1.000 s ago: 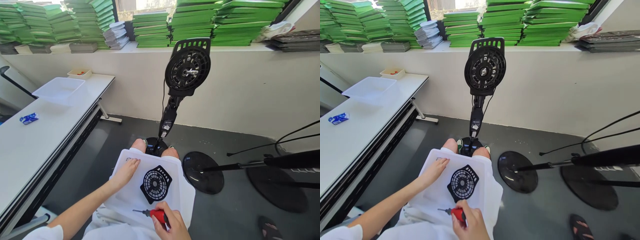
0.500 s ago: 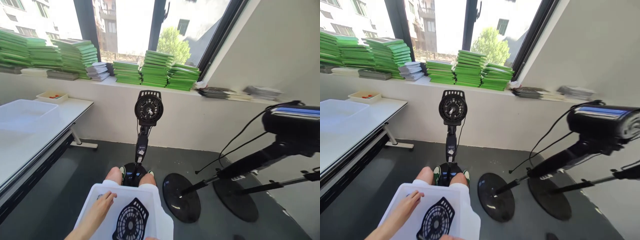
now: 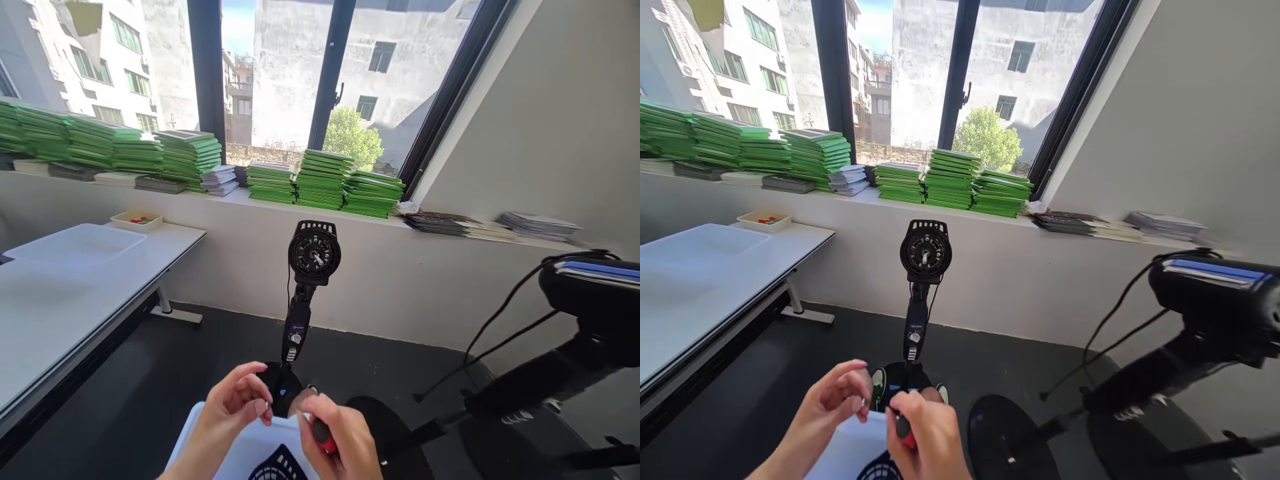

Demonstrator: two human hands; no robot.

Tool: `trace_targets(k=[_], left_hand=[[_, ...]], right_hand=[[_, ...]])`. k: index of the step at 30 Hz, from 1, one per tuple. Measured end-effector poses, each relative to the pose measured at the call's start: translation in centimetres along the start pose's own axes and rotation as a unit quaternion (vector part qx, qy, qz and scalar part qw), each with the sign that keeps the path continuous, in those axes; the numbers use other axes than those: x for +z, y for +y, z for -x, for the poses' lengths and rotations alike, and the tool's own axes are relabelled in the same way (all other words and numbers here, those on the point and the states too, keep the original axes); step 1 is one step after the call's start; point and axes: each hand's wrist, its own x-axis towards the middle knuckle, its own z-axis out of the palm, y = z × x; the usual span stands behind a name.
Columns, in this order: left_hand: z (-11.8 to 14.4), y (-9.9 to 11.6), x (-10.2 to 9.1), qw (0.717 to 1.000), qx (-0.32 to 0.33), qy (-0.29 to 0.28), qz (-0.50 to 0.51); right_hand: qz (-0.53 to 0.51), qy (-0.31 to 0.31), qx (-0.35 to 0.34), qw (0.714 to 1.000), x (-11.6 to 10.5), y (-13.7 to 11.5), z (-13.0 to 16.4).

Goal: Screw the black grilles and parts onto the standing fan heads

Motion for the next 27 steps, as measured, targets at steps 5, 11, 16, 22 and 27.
trace_targets(k=[5,11,16,22,27], left_hand=[[-1.1,2.9,3.3,0.995,0.003,0.012,0.101],[-2.3,3.2,4.7,0.983,0.020,0.026,0.181],[-3.2,3.5,4.6,0.983,0.024,0.031,0.181],[-4.5,3.5,4.8,0.974,0.020,0.015,0.224],[-5.5,3.8,5.4,0.967,0.025,0.019,0.253]], right_hand=[[-0.075,-0.045,0.042,0.995,0.7,-0.1,-3.2],[-0.113,-0.051,0.040,0.991,-0.5,-0.4,-5.6],[-0.088,-0.059,0.014,0.994,-0.2,0.2,-6.1],[-0.020,-0.049,-0.002,0.999,0.3,1.2,-6.7],[0.048,0.002,0.000,0.999,1.2,2.2,-6.8]])
